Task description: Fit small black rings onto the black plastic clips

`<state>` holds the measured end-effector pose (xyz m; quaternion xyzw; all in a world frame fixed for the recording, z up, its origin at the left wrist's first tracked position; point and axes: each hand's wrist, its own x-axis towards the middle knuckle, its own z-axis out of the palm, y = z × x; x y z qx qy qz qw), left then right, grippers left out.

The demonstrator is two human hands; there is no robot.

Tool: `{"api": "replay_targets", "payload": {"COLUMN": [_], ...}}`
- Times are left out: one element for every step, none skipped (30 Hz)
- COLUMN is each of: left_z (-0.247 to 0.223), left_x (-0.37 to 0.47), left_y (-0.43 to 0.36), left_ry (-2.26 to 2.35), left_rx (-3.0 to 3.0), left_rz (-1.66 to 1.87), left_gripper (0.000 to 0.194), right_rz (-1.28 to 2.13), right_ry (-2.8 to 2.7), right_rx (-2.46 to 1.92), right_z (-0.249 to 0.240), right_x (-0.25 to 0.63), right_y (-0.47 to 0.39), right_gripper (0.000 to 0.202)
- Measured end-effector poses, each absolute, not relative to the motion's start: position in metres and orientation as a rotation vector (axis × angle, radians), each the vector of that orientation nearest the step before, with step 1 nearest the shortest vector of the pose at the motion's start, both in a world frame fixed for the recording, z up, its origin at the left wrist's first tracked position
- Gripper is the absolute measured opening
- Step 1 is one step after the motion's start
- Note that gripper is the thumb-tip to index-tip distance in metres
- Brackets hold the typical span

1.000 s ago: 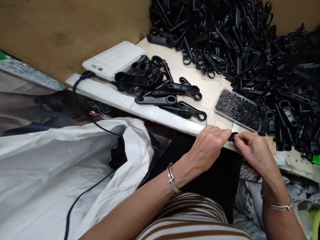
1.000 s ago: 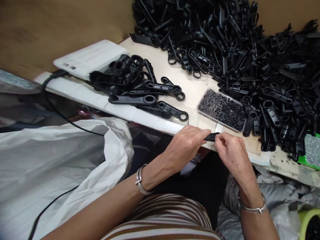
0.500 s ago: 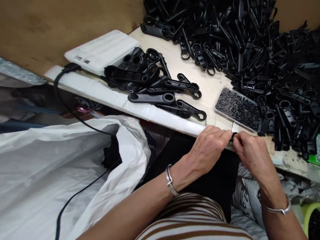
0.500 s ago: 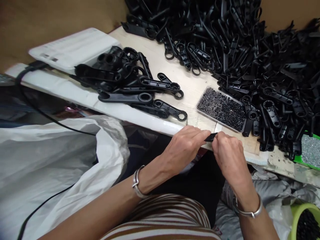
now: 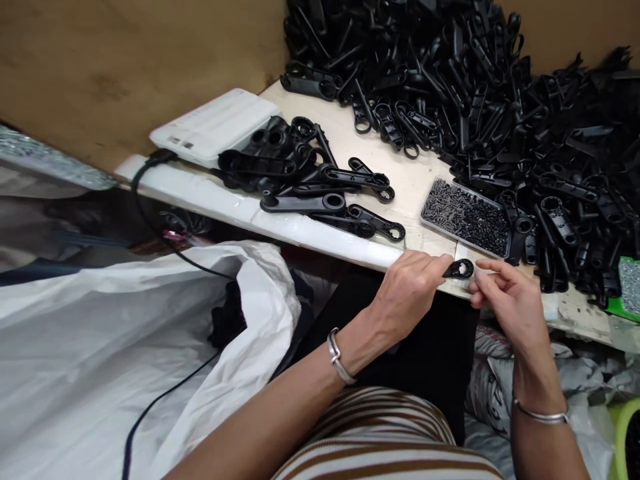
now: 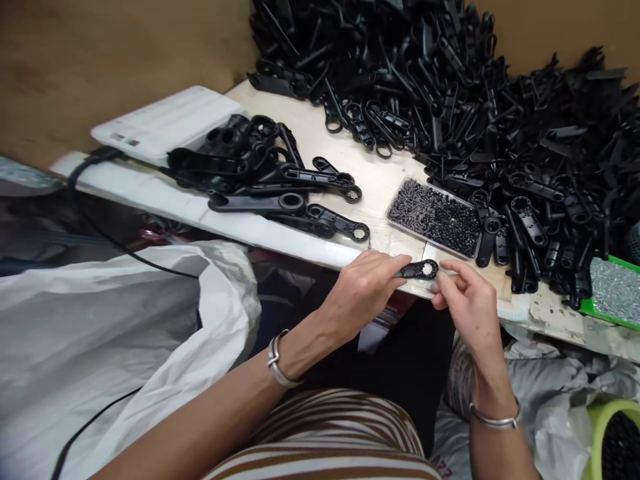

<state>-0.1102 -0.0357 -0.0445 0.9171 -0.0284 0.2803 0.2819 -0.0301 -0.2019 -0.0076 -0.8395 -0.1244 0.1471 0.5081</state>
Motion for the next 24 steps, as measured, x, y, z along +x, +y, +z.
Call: {"api": "replay_targets", "payload": {"left_z": [-0.044,-0.044,-0.044,-0.043,-0.042,-0.042,-0.041,-0.04,-0.039,-0.037,-0.037,-0.036,-0.035,-0.035,-0.035,-0.035,-0.035,-0.036,-0.036,-0.037,-0.037,-0.038,-0.038,-0.038], "left_x": [-0.111,-0.112,-0.113,-0.113,-0.114,-0.114,-0.115,-0.115,-0.116,-0.117,-0.117,-0.118,-0.119,-0.12,-0.121,-0.121,-0.121,-0.121,-0.121,-0.121,-0.12,-0.12,-0.12,-0.12], "left_y": [-0.037,-0.038,-0.04,-0.041,-0.043,-0.044,-0.046,-0.047,-0.048,-0.049,-0.05,-0.051,-0.052,-0.053,-0.054,-0.054,-0.055,-0.055,-0.054,-0.054,-0.053,-0.052,-0.052,-0.053], "left_ry": [-0.059,-0.044,-0.034,-0.03,-0.032,-0.037,-0.045,-0.056,-0.069,-0.085,-0.102,-0.118,-0.132,-0.143,-0.149,-0.152,-0.147,-0.138,-0.124,-0.109,-0.093,-0.081,-0.07,-0.068], "left_rx": [2.44,2.423,2.406,2.388,2.372,2.357,2.341,2.331,2.326,2.322,2.321,2.319,2.317,2.314,2.309,2.303,2.299,2.296,2.294,2.293,2.291,2.288,2.286,2.282], "left_rz": [0.769,0.793,0.817,0.841,0.86,0.879,0.898,0.911,0.926,0.947,0.967,0.982,0.991,0.997,1.002,1.009,1.014,1.02,1.021,1.017,1.011,1.008,1.007,1.01], "left_gripper": [0.013,0.013,0.013,0.013,0.013,0.013,0.012,0.012,0.011,0.011,0.012,0.013,0.014,0.015,0.016,0.017,0.017,0.017,0.016,0.015,0.014,0.014,0.013,0.014], "right_rz": [0.35,0.358,0.372,0.393,0.415,0.436,0.448,0.45,0.447,0.437,0.422,0.407,0.395,0.384,0.375,0.366,0.356,0.351,0.362,0.395,0.45,0.515,0.578,0.619], "right_ry": [-0.226,-0.173,-0.135,-0.108,-0.089,-0.077,-0.064,-0.05,-0.034,-0.017,0.001,0.016,0.025,0.031,0.035,0.039,0.046,0.053,0.057,0.052,0.037,0.014,-0.011,-0.031], "right_rx": [-1.927,-1.847,-1.778,-1.71,-1.644,-1.58,-1.523,-1.475,-1.438,-1.411,-1.392,-1.377,-1.367,-1.362,-1.363,-1.369,-1.379,-1.389,-1.394,-1.39,-1.377,-1.358,-1.34,-1.326], "right_z": [-0.01,-0.012,-0.014,-0.015,-0.016,-0.016,-0.017,-0.016,-0.016,-0.016,-0.015,-0.015,-0.015,-0.015,-0.015,-0.016,-0.016,-0.017,-0.017,-0.017,-0.017,-0.017,-0.017,-0.017], "right_x": [-0.034,-0.038,-0.042,-0.045,-0.048,-0.049,-0.051,-0.052,-0.052,-0.053,-0.053,-0.054,-0.054,-0.054,-0.054,-0.053,-0.052,-0.051,-0.05,-0.048,-0.047,-0.046,-0.045,-0.045], "right_y": [-0.204,-0.204,-0.203,-0.201,-0.198,-0.195,-0.192,-0.188,-0.185,-0.183,-0.18,-0.178,-0.176,-0.175,-0.174,-0.173,-0.172,-0.171,-0.172,-0.172,-0.174,-0.176,-0.178,-0.18], "right_gripper": [0.049,0.056,0.06,0.063,0.063,0.063,0.062,0.06,0.057,0.054,0.05,0.047,0.044,0.04,0.038,0.035,0.034,0.033,0.033,0.034,0.034,0.034,0.033,0.034]}}
